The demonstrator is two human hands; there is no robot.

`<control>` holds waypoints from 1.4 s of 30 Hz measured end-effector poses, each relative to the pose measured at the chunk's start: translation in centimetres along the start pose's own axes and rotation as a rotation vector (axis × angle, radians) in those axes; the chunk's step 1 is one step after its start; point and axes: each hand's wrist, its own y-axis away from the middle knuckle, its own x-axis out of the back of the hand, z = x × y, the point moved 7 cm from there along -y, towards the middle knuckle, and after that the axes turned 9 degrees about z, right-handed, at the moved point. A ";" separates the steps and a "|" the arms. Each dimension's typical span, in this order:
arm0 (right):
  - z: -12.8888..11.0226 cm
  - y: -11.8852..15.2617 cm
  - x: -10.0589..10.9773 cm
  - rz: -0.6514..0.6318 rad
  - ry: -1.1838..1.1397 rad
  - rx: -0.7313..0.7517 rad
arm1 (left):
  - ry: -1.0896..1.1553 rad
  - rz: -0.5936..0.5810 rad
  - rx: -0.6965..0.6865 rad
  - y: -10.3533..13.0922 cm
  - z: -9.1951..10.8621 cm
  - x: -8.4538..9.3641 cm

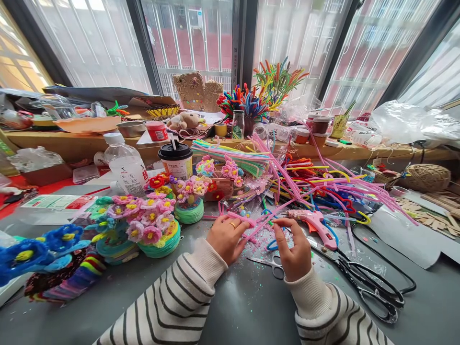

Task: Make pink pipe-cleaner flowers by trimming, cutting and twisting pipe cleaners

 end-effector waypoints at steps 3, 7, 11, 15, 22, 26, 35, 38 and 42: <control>0.0 0.0 -0.1 -0.007 0.001 0.006 | -0.004 -0.057 -0.040 0.1 0.7 -0.3; 0.0 0.0 0.0 -0.004 -0.001 0.005 | -0.061 -0.067 -0.013 0.3 0.4 -0.9; 0.1 -0.1 0.0 0.011 -0.011 -0.011 | -0.129 0.062 0.132 0.3 -1.1 -0.3; 0.3 -0.1 0.2 0.017 -0.008 -0.024 | -0.170 0.204 0.223 0.6 -2.1 0.7; 0.8 -0.2 0.2 0.045 0.011 -0.037 | -0.200 0.406 0.265 0.8 -2.4 2.0; 1.5 -0.4 0.3 0.066 0.008 -0.042 | -0.208 0.491 0.266 0.9 -2.3 2.8; 3.2 -0.6 -0.3 -0.023 -0.029 -0.166 | -0.162 0.556 0.273 1.1 -2.2 3.9; 3.3 -0.1 -1.4 -0.133 -0.146 -0.289 | -0.017 0.536 0.244 0.9 -1.9 3.6; 3.6 0.8 -2.7 -0.237 -0.373 -0.493 | 0.195 0.425 0.238 0.6 -1.4 2.8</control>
